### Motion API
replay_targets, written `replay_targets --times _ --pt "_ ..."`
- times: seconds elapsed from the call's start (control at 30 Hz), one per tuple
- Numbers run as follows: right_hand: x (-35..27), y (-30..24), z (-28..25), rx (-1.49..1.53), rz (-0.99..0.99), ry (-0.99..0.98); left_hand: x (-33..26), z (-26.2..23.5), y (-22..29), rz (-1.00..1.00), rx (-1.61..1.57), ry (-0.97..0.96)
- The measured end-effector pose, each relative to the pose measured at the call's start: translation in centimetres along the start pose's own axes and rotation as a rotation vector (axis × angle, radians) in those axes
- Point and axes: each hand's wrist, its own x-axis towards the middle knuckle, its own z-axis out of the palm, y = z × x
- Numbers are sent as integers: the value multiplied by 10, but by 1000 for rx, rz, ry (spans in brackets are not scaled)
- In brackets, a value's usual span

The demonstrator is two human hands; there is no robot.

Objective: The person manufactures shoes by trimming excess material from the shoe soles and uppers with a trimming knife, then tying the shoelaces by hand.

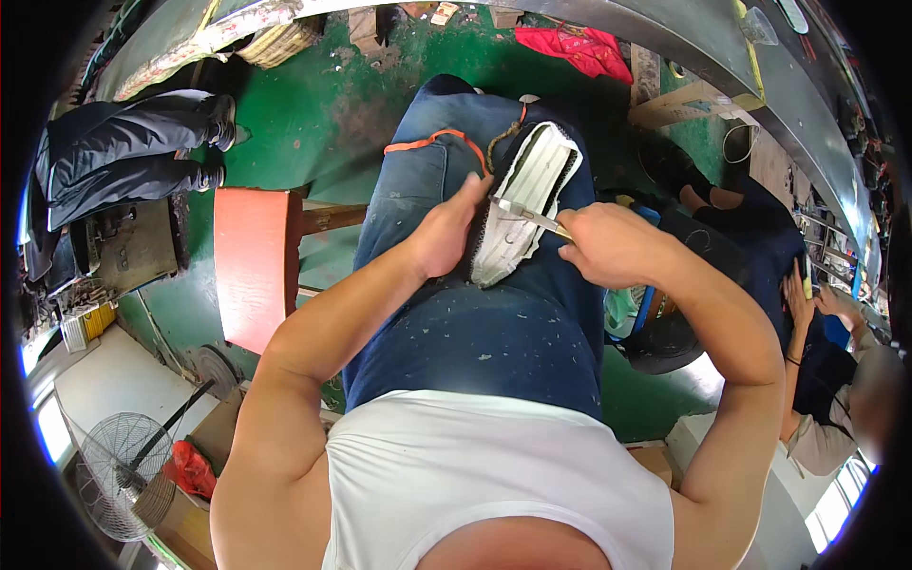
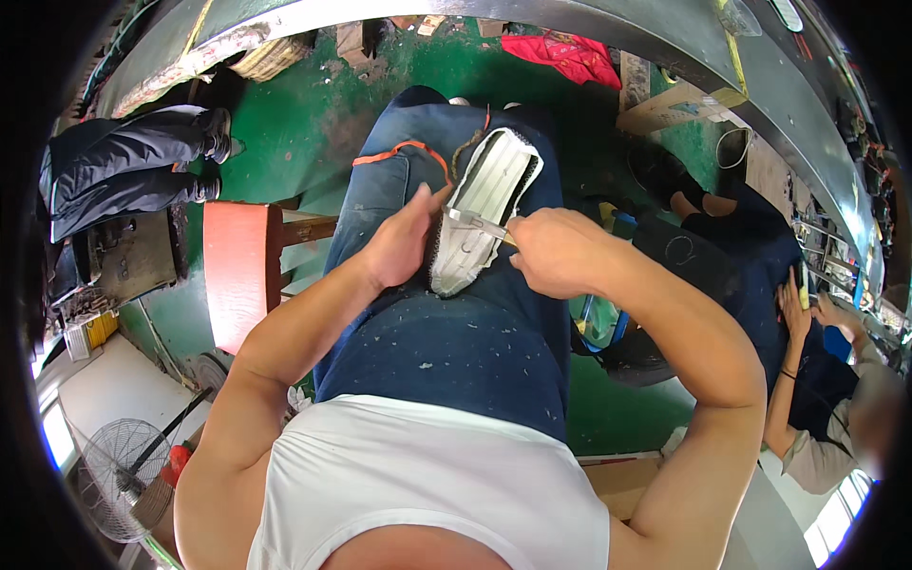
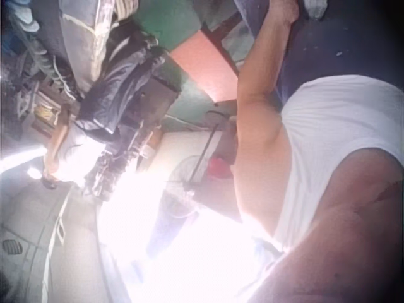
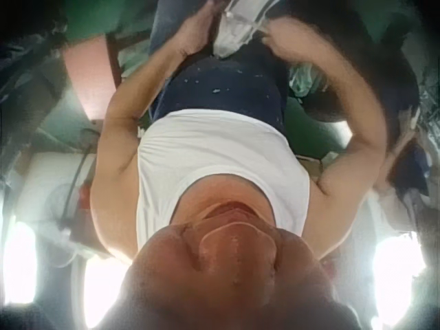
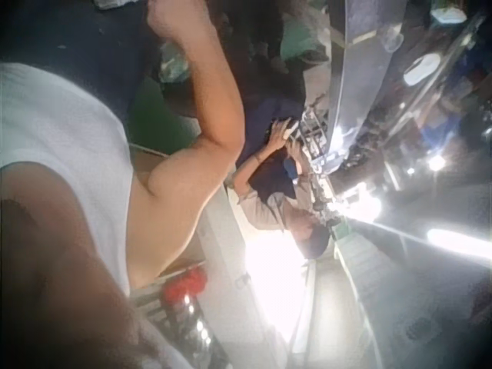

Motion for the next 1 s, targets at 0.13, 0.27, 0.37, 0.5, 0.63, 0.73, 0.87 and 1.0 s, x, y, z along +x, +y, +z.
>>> replay_targets --times 0.13,0.27,0.37,0.5,0.63,0.73,0.87,1.0 --pt "17 13 60 332 -41 269 20 19 0 -35 10 400" --pt "31 -9 102 423 31 560 40 1 -9 142 466 583" --pt "14 1 47 452 64 128 39 -17 -17 282 883 565" --pt "14 28 58 19 -71 699 33 -1 -13 404 989 583" --pt "25 17 37 32 207 442 31 0 -14 641 1065 471" --pt "35 40 81 216 128 696 31 0 -10 756 1251 377" --pt "19 58 88 268 129 582 21 14 9 472 1517 180" --pt "1 65 20 639 222 46 28 -3 12 553 1571 158"
